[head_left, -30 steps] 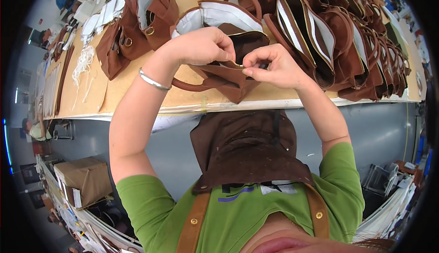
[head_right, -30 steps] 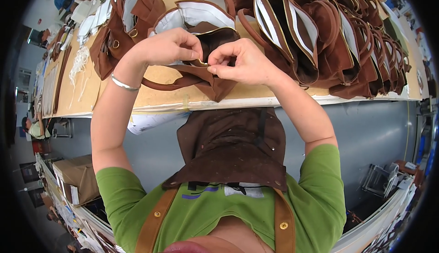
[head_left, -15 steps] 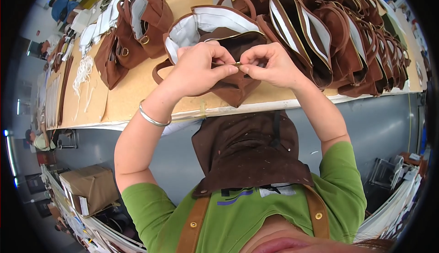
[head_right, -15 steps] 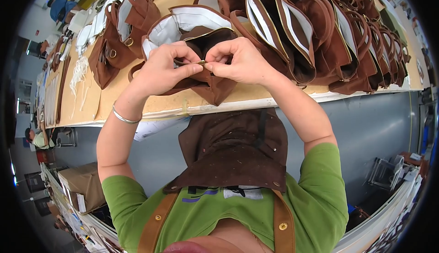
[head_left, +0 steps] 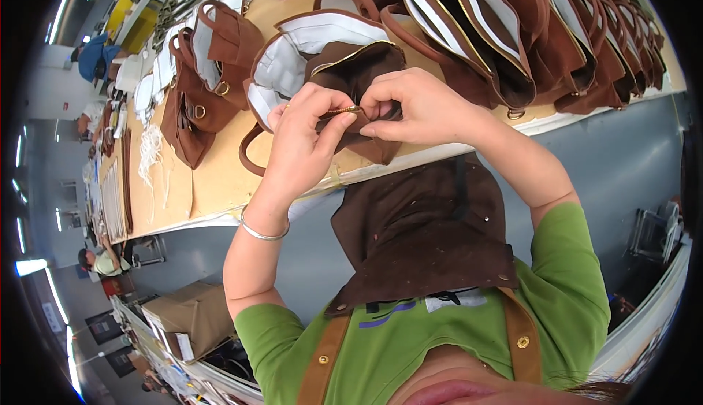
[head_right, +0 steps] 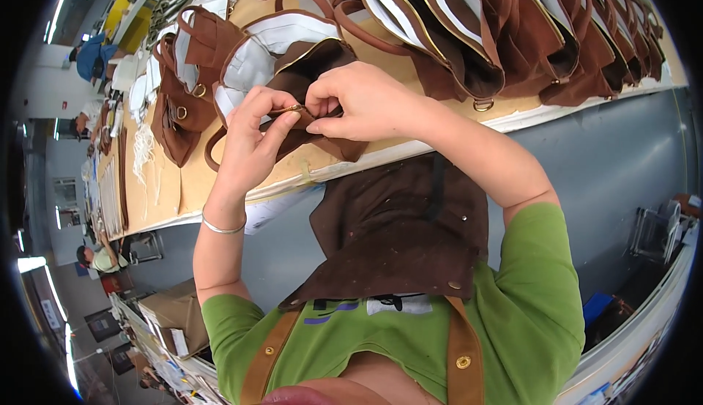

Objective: Inspecting and working on zippers and hardware of leather bags at a workshop station.

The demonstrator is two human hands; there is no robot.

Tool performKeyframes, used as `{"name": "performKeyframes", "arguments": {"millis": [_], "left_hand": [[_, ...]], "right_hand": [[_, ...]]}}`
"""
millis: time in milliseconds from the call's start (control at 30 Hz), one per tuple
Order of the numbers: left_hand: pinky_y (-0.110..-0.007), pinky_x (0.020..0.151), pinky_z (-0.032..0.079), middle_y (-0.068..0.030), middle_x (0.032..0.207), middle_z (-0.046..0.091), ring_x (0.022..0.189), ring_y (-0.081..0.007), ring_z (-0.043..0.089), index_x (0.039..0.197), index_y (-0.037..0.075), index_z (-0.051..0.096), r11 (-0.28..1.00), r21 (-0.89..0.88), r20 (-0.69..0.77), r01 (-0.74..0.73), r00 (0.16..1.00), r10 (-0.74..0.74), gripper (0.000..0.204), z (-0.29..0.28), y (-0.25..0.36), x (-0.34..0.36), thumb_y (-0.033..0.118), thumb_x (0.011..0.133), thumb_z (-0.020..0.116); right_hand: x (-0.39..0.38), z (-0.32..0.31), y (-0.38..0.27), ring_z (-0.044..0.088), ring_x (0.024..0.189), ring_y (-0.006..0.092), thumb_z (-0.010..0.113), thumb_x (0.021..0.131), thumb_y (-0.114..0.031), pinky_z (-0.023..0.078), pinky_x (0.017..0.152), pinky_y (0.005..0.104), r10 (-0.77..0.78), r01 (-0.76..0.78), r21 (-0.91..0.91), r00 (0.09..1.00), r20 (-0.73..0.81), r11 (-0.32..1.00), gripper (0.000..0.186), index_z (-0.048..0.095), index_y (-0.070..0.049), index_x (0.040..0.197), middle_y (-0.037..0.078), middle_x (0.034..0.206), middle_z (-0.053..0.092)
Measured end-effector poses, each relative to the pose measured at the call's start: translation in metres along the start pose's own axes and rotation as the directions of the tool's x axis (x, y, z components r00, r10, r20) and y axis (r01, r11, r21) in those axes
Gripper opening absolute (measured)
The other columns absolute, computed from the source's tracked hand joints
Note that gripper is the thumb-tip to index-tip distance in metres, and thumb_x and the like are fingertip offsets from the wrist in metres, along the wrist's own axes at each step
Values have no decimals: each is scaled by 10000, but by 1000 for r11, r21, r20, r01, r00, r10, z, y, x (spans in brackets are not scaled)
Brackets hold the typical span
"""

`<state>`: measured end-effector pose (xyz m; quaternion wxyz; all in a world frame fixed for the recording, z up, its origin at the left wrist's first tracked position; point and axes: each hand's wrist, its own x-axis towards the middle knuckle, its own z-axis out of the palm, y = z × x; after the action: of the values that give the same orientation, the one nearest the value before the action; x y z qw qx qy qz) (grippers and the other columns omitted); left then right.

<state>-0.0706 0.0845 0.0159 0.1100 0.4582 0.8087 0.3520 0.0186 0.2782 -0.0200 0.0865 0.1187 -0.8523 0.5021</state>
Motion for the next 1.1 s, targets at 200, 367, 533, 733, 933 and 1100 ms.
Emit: {"name": "performKeyframes", "arguments": {"millis": [200,367,533,733,933,1100], "left_hand": [[-315,850,298,9,867,648,826,-137,605,936,116,693,998,-50,-29,-39,999,38,107,0,1,0,153,840,721],[-306,821,326,12,828,679,808,-131,621,914,117,731,996,-17,-63,-86,994,85,118,2,0,3,178,815,752],[-294,807,330,17,813,675,793,-130,616,880,103,739,997,13,-103,-70,992,71,89,4,-1,2,159,812,752],[-281,740,421,-39,804,659,755,-148,612,863,50,712,994,-100,-115,-50,993,39,70,7,-1,1,109,828,727],[-273,718,453,-52,803,626,721,-155,604,881,12,671,979,-206,-77,-6,997,-10,60,6,-5,-2,60,846,680],[-270,703,457,-55,809,618,724,-146,601,880,2,661,982,-189,-53,-3,999,-7,51,3,-6,-3,45,852,665]], "right_hand": [[-1,-1,-2,677,721,246,731,764,-224,517,664,342,37,-38,35,999,16,999,223,668,-13,797,124,749,681],[0,-1,-1,685,753,260,729,765,-230,524,683,355,59,-59,37,998,17,998,221,689,-18,811,130,779,697],[0,-2,0,690,772,276,736,764,-243,530,698,368,44,-44,26,999,1,999,228,699,-23,811,132,795,705],[1,5,3,692,765,284,743,764,-259,533,700,373,52,-53,-10,999,-8,999,224,708,-41,806,128,787,709],[0,12,1,689,732,264,746,761,-290,529,671,366,37,-35,30,996,-77,999,236,720,-58,799,100,761,709],[1,15,-4,676,681,228,744,757,-316,510,624,343,121,-115,54,987,-110,992,227,745,-101,829,59,741,709]]}}
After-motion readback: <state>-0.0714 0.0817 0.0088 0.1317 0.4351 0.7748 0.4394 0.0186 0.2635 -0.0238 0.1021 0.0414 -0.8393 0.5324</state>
